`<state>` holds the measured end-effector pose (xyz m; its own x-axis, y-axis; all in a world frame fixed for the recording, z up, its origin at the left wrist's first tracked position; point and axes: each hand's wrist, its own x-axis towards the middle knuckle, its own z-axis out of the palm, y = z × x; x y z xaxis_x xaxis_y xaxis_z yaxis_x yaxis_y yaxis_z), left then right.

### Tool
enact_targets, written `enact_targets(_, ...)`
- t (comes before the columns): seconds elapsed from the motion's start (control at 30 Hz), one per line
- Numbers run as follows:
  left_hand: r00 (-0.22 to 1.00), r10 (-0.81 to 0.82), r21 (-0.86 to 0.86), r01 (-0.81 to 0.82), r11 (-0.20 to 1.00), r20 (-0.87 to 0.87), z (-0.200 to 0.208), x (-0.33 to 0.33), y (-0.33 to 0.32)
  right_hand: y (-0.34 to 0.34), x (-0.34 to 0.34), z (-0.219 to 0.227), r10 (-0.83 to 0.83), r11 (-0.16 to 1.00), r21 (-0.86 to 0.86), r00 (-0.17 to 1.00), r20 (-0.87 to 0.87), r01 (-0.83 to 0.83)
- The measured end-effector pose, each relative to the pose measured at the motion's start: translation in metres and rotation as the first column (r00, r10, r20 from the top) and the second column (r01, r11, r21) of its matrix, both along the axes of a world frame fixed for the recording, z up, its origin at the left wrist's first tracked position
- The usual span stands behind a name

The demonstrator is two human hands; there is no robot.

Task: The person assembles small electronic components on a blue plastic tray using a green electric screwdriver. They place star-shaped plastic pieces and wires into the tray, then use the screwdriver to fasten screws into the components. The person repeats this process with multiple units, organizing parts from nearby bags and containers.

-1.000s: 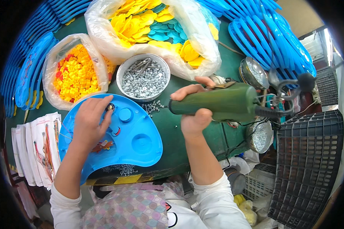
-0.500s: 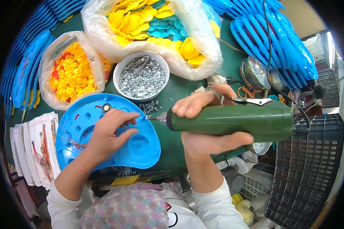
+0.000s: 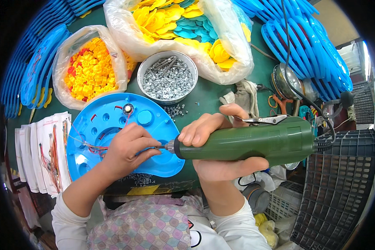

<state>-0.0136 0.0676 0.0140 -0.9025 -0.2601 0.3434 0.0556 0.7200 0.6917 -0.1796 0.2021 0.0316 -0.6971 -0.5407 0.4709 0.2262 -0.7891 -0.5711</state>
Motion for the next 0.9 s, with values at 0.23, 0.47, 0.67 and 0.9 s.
enact_targets(0.23, 1.000, -0.002, 0.068, 0.001, 0.998, 0.004, -0.006, 0.003, 0.001, 0.001, 0.005, 0.002, 0.054, 0.998, 0.040, 0.988, -0.142, -0.049)
enact_targets(0.47, 0.999, 0.030, 0.012, -0.030, 0.999, 0.016, 0.003, 0.005, 0.002, 0.001, 0.015, 0.008, 0.085, 0.996, 0.056, 0.974, -0.210, -0.075)
enact_targets(0.67, 0.994, 0.063, -0.098, -0.054, 0.994, 0.093, -0.001, 0.007, 0.006, 0.011, 0.025, 0.017, 0.077, 0.989, 0.139, 0.971, -0.225, -0.046)
enact_targets(0.9, 0.997, -0.015, -0.149, 0.025, 0.989, 0.071, -0.012, 0.015, 0.002, 0.015, 0.015, -0.014, 0.072, 0.967, 0.253, 0.937, -0.342, 0.018)
